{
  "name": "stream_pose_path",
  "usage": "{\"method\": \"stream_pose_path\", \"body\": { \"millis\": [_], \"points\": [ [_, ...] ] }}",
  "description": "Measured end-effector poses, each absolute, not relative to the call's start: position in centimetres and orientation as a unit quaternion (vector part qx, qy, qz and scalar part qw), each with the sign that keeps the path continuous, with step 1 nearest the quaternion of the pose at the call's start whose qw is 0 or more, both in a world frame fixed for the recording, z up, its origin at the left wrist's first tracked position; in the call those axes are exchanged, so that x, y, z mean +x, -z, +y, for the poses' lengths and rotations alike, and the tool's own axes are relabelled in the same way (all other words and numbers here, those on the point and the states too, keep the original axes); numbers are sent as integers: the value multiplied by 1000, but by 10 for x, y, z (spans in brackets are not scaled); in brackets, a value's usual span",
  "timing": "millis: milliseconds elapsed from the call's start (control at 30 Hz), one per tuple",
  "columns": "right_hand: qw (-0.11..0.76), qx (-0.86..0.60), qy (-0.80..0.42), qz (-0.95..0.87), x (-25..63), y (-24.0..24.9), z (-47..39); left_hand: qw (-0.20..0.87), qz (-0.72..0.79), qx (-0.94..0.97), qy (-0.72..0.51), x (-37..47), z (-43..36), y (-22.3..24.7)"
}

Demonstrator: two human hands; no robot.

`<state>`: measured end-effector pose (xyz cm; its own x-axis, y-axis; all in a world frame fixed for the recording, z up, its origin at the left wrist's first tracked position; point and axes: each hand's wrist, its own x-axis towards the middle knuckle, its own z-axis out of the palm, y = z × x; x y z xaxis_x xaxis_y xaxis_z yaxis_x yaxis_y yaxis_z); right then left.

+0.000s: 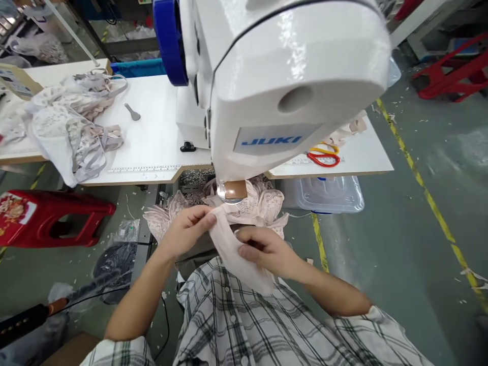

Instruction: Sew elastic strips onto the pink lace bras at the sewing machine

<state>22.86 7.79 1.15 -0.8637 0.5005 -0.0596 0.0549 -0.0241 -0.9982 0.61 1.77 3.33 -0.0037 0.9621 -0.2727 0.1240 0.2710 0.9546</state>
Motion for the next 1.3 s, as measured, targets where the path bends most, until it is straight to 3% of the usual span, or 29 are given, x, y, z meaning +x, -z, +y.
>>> {"method": "stream_pose_path", "body": {
  "millis": [167,233,300,400,533,600,767,867,1133,1300],
  "points": [
    [178,-244,-877,-375,156,30,82,454,658,510,-318,-24,-3,-48],
    [204,-291,-898,-258,140,45,82,423,678,542,-261,-31,-4,-43],
    [248,-322,-881,-243,135,57,80,329,734,544,-239,-31,-4,-28],
    [320,-347,-801,-368,141,73,74,190,813,487,-257,-21,-3,3],
    [349,-344,-600,-632,155,89,67,422,736,393,-354,4,-1,35],
    [334,-305,-503,-737,163,94,68,468,698,344,-419,15,2,41],
    [315,-288,-410,-806,187,84,81,370,727,396,-423,27,5,30],
    [321,-304,-388,-809,191,72,86,376,710,440,-400,31,5,18],
    [337,-373,-500,-705,186,60,88,411,697,436,-394,42,10,14],
    [399,-305,-434,-748,194,67,91,355,726,451,-378,53,19,15]
  ]
}}
